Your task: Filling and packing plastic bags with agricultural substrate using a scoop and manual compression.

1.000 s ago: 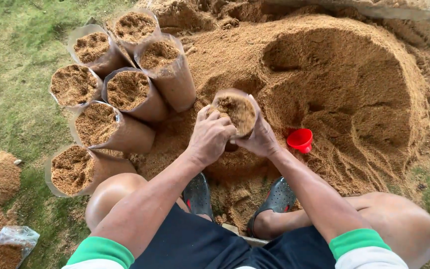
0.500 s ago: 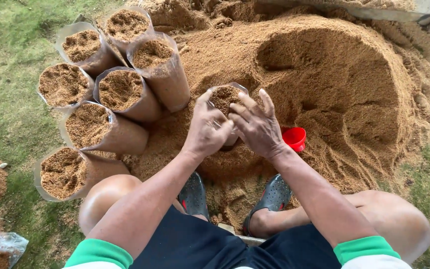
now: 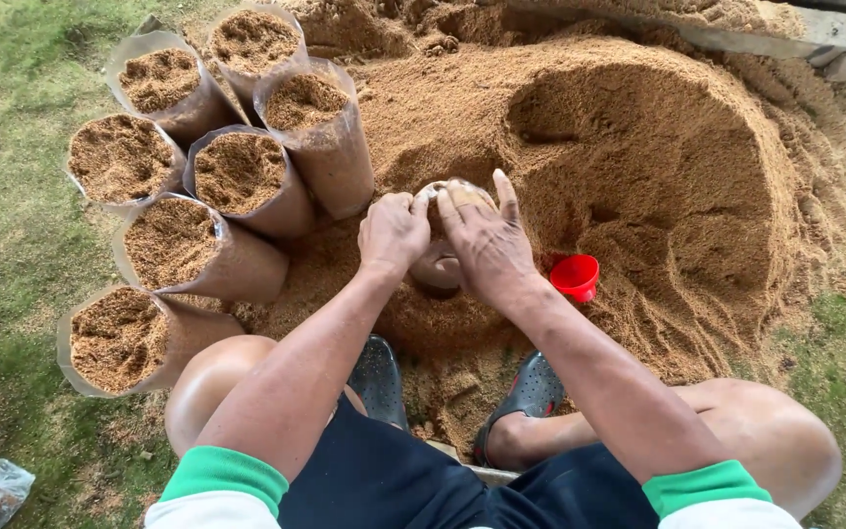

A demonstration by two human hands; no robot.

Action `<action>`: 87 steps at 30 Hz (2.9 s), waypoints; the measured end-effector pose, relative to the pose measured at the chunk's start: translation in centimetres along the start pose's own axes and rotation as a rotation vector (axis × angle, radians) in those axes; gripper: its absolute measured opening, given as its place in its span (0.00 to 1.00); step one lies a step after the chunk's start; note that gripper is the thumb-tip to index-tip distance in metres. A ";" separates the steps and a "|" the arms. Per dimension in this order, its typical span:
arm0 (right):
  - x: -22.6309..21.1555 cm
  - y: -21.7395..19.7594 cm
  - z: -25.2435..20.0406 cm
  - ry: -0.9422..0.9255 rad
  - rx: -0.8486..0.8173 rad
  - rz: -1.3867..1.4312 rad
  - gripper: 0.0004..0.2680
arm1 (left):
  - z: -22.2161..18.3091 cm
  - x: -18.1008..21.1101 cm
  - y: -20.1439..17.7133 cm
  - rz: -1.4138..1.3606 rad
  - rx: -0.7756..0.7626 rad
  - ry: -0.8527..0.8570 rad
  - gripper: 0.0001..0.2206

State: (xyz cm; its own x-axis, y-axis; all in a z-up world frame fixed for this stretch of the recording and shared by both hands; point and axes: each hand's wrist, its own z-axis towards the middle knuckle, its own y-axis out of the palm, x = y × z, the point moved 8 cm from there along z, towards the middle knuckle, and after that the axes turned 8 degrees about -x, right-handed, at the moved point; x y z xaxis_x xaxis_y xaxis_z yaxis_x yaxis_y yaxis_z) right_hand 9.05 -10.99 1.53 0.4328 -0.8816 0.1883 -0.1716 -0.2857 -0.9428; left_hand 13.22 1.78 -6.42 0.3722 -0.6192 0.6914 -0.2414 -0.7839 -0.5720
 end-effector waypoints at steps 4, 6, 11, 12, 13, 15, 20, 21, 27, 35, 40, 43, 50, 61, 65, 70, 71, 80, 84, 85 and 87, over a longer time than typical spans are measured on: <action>-1.5 -1.1 -0.6 -0.027 0.026 -0.004 0.28 | 0.3 -0.6 0.4 -0.044 -0.024 -0.033 0.17; -1.8 0.0 -0.1 -0.010 0.017 -0.015 0.30 | -0.1 -0.4 0.8 -0.049 -0.034 -0.050 0.17; -2.9 3.3 1.1 -0.017 0.042 -0.180 0.25 | -1.0 0.8 0.4 -0.177 -0.026 0.026 0.18; -2.9 3.3 1.3 -0.019 0.038 -0.177 0.25 | -0.6 0.7 0.7 -0.175 -0.029 0.022 0.18; -2.9 3.5 1.5 -0.014 -0.004 -0.175 0.23 | -0.4 0.9 0.7 -0.184 -0.012 0.040 0.18; -3.8 4.1 0.9 -0.026 -0.062 -0.167 0.21 | -0.9 -0.2 1.1 -0.195 0.001 0.036 0.18; -3.0 2.2 0.4 -0.091 -0.075 -0.120 0.23 | -0.5 -0.1 -0.4 -0.094 -0.018 0.036 0.17; -2.5 1.1 -0.2 -0.090 -0.075 -0.120 0.23 | -0.5 0.4 -0.7 -0.094 -0.018 0.037 0.17; 0.6 1.4 -2.0 -0.032 -0.204 -0.209 0.30 | 0.8 -0.1 -0.7 0.010 -0.120 -0.031 0.15; 2.6 -1.5 -3.1 -0.127 0.532 -0.024 0.04 | 0.6 0.6 -4.3 0.240 -0.114 0.018 0.11; -0.3 -5.8 -2.1 -0.274 0.605 0.128 0.05 | -2.5 0.6 -11.5 0.358 -0.075 0.055 0.12; -2.6 -5.5 0.7 -0.373 0.616 0.208 0.05 | -4.5 -1.1 -15.1 0.389 -0.046 0.025 0.14; -8.6 -3.6 6.5 -0.569 0.591 0.303 0.07 | -5.0 -8.6 -17.9 0.299 0.113 -0.064 0.15; -10.4 -0.4 8.8 -0.624 0.653 0.261 0.06 | -5.5 -13.7 -15.2 -0.009 0.207 -0.151 0.16; -10.7 0.3 8.6 -0.612 0.713 0.197 0.06 | -6.2 -14.2 -14.8 -0.069 0.345 -0.088 0.14; -11.2 -1.3 7.5 -0.618 0.699 0.139 0.06 | -5.4 -16.2 -14.5 -0.029 0.319 -0.127 0.16; -11.3 -1.7 7.1 -0.621 0.733 0.118 0.04 | -5.1 -16.9 -14.4 -0.030 0.304 -0.142 0.16; -11.5 -2.6 5.8 -0.635 0.731 0.139 0.05 | -7.9 -15.3 -15.5 -0.089 0.185 -0.161 0.18; -11.0 -4.4 4.1 -0.618 0.654 0.203 0.10 | -11.5 -13.3 -16.7 -0.151 0.112 -0.161 0.22; -10.3 -4.5 3.8 -0.591 0.699 0.265 0.12 | -13.3 -12.0 -17.1 -0.192 0.033 -0.127 0.21; -9.0 -3.3 3.7 -0.566 0.742 0.334 0.14 | -16.7 -10.5 -18.9 -0.231 -0.045 -0.099 0.19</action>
State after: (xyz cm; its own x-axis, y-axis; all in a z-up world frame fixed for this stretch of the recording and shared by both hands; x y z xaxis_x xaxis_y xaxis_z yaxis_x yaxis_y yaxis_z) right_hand 8.95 -0.73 1.93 0.8553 -0.5092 -0.0958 0.1518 0.4231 -0.8933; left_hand -1.10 22.33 4.49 0.5079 -0.4180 0.7532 -0.1787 -0.9065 -0.3826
